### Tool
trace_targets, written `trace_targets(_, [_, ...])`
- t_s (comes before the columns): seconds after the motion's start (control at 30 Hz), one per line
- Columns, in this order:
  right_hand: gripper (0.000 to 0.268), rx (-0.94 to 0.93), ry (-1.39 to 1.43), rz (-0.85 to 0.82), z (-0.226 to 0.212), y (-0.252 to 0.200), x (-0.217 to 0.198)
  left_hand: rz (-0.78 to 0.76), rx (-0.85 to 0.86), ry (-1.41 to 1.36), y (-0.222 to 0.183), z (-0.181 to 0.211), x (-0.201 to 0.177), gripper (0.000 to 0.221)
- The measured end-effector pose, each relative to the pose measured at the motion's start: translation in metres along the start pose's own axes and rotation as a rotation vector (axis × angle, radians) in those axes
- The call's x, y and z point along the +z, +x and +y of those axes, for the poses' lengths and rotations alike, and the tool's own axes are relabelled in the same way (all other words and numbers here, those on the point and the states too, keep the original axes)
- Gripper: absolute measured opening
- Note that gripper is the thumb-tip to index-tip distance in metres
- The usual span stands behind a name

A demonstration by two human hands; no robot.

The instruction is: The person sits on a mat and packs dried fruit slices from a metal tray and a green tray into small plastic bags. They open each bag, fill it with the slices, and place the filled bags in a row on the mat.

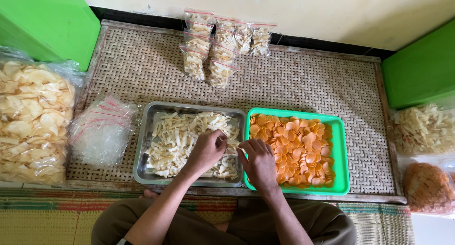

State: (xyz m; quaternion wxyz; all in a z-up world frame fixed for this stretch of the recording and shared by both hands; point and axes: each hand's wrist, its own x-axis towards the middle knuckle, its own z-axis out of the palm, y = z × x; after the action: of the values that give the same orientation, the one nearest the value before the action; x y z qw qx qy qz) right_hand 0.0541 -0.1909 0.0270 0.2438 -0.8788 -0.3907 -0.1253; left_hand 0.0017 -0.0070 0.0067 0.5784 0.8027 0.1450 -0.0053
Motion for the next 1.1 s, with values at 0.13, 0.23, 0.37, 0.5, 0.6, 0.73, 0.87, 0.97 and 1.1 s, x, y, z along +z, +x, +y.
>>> trace_targets(0.13, [0.007,-0.043,-0.112,0.05,0.0,-0.001,0.008,0.009,0.024,0.038,-0.001,-0.001,0.003,0.011])
trace_targets(0.23, [0.004,-0.071,-0.15,0.076,0.0,0.0,0.011,0.021,0.036,0.07,-0.004,0.008,0.001,0.011])
trace_targets(0.37, [0.005,-0.063,-0.188,0.074,0.0,0.001,0.014,0.023,0.064,0.11,-0.011,0.025,-0.003,0.012])
trace_targets(0.5, [0.004,-0.03,-0.21,0.069,-0.001,0.001,0.022,0.024,0.082,0.119,-0.017,0.036,-0.004,0.011])
trace_targets(0.6, [0.007,-0.01,-0.197,0.072,-0.003,0.0,0.021,0.034,0.095,0.13,-0.018,0.031,-0.002,0.011])
trace_targets(0.73, [0.016,0.007,-0.17,0.042,-0.004,0.001,0.005,0.027,0.112,0.12,-0.02,0.044,-0.011,0.011])
trace_targets(0.87, [0.037,0.067,-0.093,-0.193,-0.006,0.002,-0.016,0.049,0.084,0.137,-0.018,0.038,-0.013,0.013])
trace_targets(0.97, [0.046,0.065,-0.09,-0.293,0.0,-0.005,-0.011,0.051,0.078,0.164,-0.015,0.03,-0.015,0.014])
trace_targets(1.1, [0.044,0.034,-0.04,-0.285,0.01,-0.008,-0.001,0.035,0.059,0.192,-0.015,0.025,-0.021,0.014])
